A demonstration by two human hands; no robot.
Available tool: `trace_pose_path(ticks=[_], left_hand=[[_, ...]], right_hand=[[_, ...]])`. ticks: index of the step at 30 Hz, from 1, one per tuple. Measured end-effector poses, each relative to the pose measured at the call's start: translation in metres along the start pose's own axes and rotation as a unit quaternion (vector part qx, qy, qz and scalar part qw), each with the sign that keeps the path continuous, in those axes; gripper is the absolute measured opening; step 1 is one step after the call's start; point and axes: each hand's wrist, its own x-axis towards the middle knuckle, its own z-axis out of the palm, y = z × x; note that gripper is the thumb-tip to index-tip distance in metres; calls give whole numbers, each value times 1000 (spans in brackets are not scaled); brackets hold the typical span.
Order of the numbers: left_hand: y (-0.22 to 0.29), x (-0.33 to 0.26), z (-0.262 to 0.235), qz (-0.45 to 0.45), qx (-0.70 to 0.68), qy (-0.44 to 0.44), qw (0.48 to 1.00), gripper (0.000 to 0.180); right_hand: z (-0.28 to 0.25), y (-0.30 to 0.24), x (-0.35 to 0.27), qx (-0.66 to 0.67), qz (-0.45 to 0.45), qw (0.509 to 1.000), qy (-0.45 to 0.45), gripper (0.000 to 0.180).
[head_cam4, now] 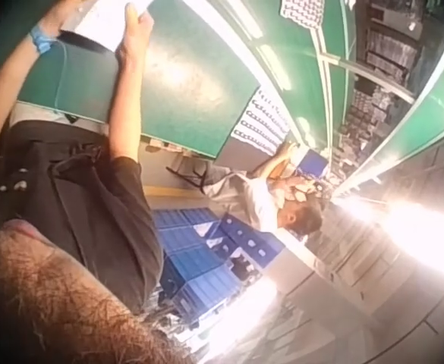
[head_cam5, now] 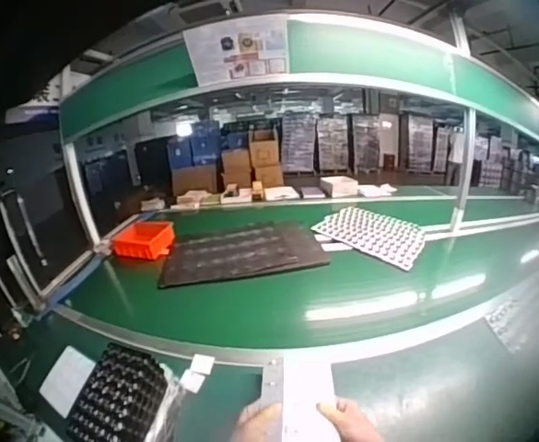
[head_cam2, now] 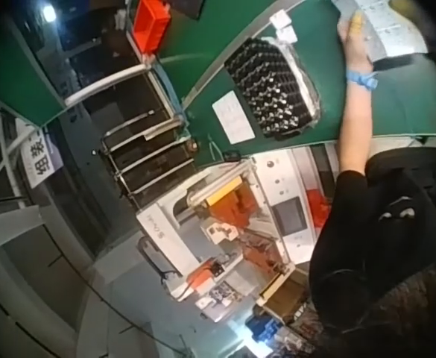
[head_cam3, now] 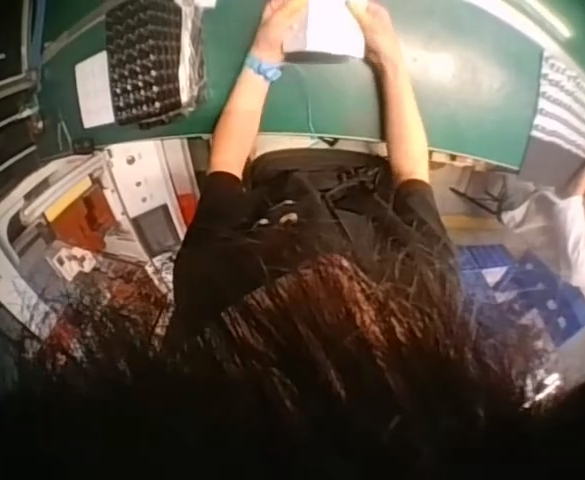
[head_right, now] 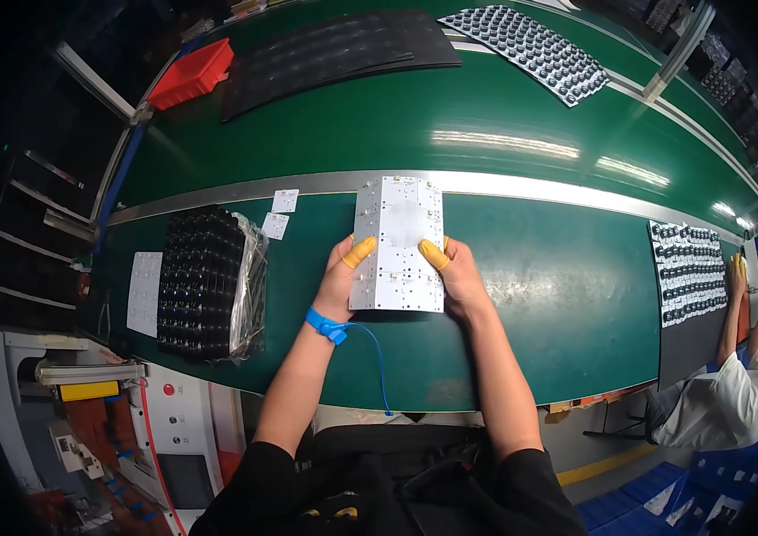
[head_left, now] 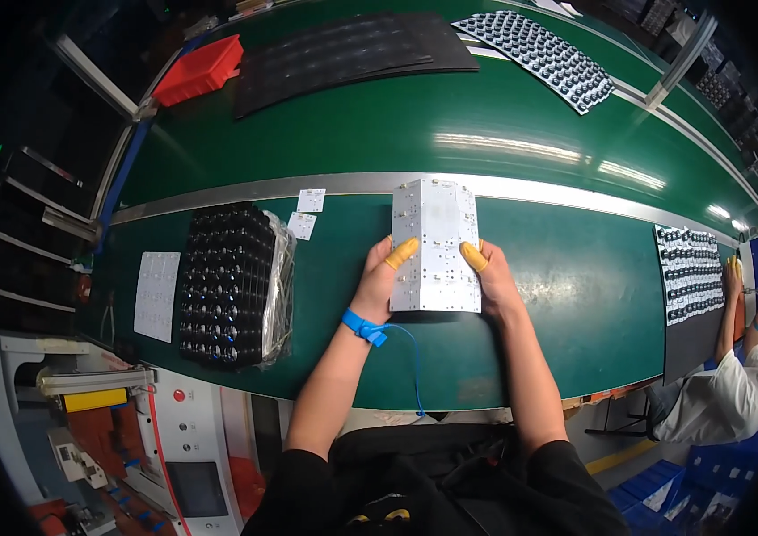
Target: Assemble small LED components into a fixture template on a production line.
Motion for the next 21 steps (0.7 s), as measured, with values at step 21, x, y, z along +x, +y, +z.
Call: trace_pose_path(ticks=[21], left_hand=[[9, 1, -5, -6, 148, -15, 989, 33]], right_hand=[[9, -13, -12, -142, -18, 989, 40, 41]])
